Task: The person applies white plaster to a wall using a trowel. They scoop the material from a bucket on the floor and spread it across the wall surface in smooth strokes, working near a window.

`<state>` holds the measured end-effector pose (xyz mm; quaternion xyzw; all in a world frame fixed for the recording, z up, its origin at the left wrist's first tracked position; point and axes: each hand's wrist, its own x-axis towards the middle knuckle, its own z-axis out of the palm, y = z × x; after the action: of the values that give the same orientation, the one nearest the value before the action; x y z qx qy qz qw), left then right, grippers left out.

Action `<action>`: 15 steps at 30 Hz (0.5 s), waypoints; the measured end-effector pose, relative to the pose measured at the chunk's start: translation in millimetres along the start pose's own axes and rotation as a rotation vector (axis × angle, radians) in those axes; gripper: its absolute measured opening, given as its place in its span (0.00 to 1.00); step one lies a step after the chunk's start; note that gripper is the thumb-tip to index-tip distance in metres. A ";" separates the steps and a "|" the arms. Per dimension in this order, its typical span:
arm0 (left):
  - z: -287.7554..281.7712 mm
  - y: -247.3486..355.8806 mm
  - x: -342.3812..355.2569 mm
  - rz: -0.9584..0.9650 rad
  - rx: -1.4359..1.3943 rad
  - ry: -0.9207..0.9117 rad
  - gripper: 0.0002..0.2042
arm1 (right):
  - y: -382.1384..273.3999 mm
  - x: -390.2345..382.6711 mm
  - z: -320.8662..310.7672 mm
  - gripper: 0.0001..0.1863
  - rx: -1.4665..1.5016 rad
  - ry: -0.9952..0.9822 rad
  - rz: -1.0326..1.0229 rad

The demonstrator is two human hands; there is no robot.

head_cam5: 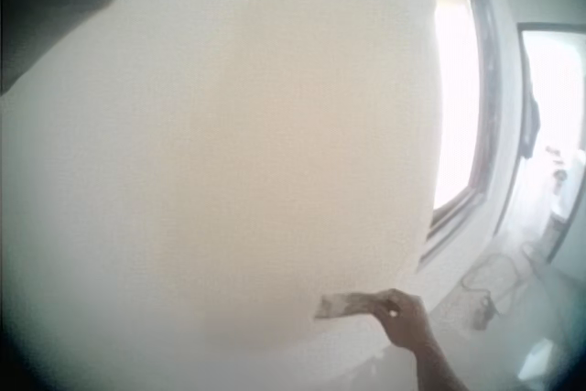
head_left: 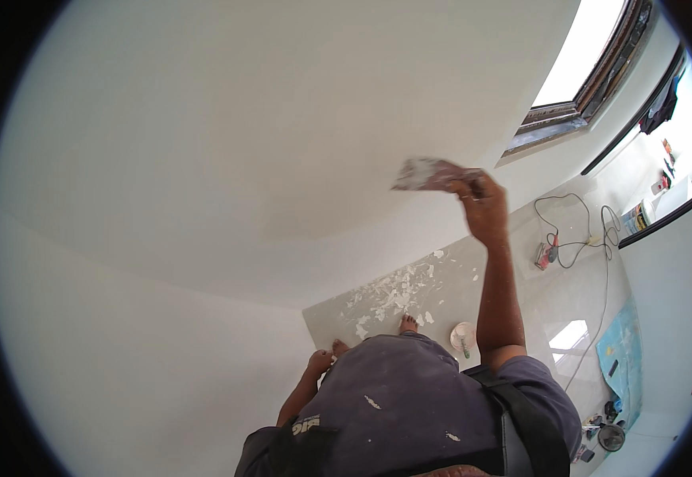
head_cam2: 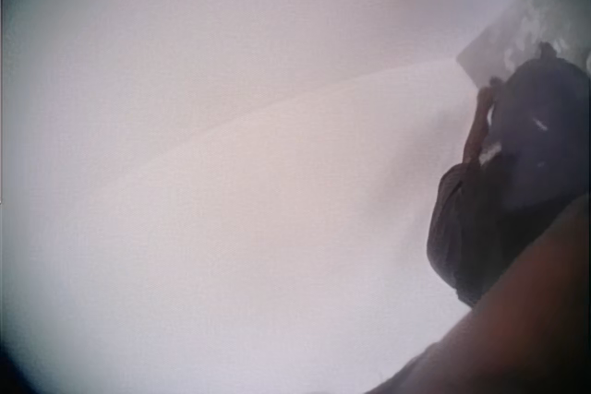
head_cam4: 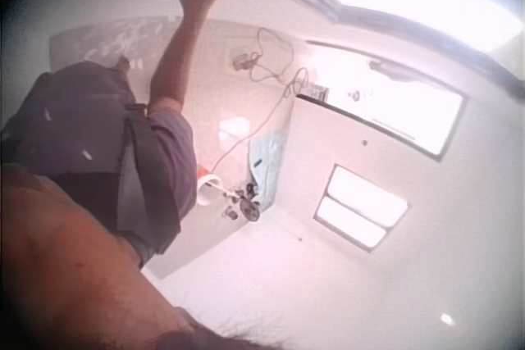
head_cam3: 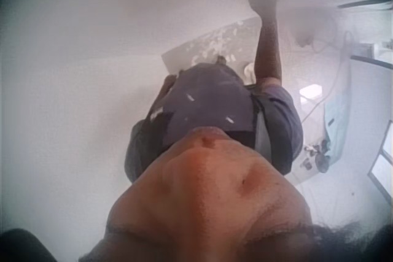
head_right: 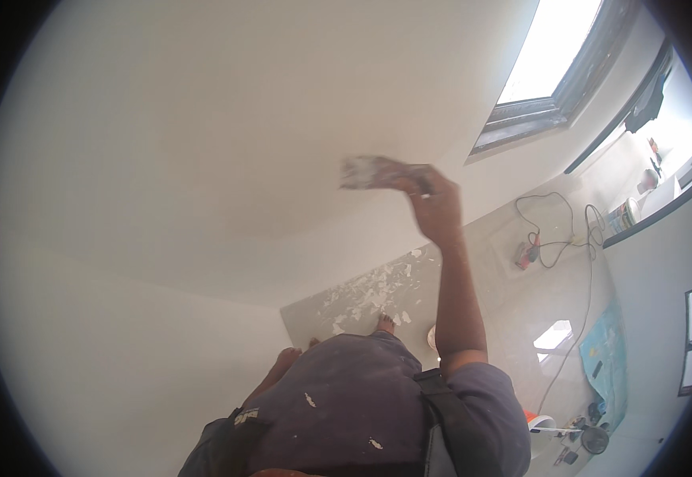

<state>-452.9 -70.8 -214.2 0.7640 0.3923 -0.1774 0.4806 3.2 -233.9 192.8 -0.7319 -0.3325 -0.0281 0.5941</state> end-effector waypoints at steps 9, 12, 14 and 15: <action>-15.9 35.4 -0.3 -0.206 -0.280 0.063 0.18 | -87.8 6.2 131.0 0.13 -0.019 -0.355 -0.229; -19.1 41.4 -7.2 -0.226 -0.240 0.067 0.18 | -86.5 10.6 136.3 0.14 -0.033 -0.315 -0.214; -20.4 43.8 -13.6 -0.232 -0.194 0.061 0.18 | -82.4 12.7 133.6 0.15 -0.034 -0.262 -0.197; -20.1 44.5 -17.1 -0.227 -0.175 0.054 0.18 | -79.6 13.6 130.4 0.15 -0.025 -0.229 -0.188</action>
<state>-431.5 -70.8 -167.1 0.6744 0.5028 -0.1749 0.5117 -73.8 -106.1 228.3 -0.7034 -0.4647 -0.0040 0.5378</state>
